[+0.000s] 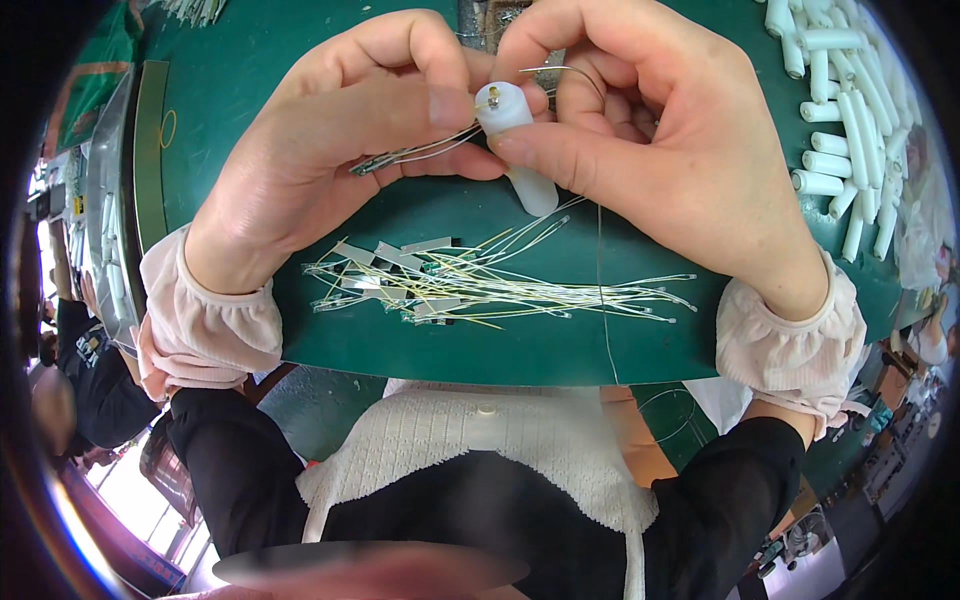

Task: Assemble electronic components by threading and connecting thin wires to plastic housings.

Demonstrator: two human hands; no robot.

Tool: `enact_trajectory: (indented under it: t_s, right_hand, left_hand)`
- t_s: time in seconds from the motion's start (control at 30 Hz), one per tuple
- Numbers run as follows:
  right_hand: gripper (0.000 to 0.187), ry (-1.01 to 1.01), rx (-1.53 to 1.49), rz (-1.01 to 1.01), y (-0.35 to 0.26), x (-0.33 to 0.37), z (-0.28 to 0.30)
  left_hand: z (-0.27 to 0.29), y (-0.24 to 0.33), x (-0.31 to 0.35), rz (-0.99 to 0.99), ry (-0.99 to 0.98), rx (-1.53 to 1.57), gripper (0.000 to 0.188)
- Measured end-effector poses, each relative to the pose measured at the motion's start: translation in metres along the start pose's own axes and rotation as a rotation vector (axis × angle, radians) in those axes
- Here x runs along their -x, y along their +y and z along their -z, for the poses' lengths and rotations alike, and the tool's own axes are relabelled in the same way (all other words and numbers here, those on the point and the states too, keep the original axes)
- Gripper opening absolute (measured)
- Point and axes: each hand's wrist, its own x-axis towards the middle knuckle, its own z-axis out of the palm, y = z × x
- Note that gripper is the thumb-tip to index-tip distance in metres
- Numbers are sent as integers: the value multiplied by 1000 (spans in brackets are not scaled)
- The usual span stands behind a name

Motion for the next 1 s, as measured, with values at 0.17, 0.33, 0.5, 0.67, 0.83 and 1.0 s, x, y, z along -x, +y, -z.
enact_trajectory:
  t_s: [0.17,0.33,0.5,0.67,0.83,1.0]
  right_hand:
    - [31,-2,-25,10,0,0,-1]
    - [31,-12,-19,9,1,-2,-2]
    - [32,-11,-3,6,3,-1,2]
    - [33,-31,-9,29,4,-3,2]
    - [33,-31,2,44,4,-1,3]
    - [33,-5,-70,-17,11,2,7]
  left_hand:
    - [-3,1,1,23,37,-41,4]
    - [-1,1,-2,-140,-78,-44,6]
    - [-13,11,7,-186,242,-533,10]
    - [-12,-4,10,-884,331,-1315,26]
    - [-7,-12,3,-1137,316,-1501,22]
    - [-19,-5,10,-815,276,-1094,18]
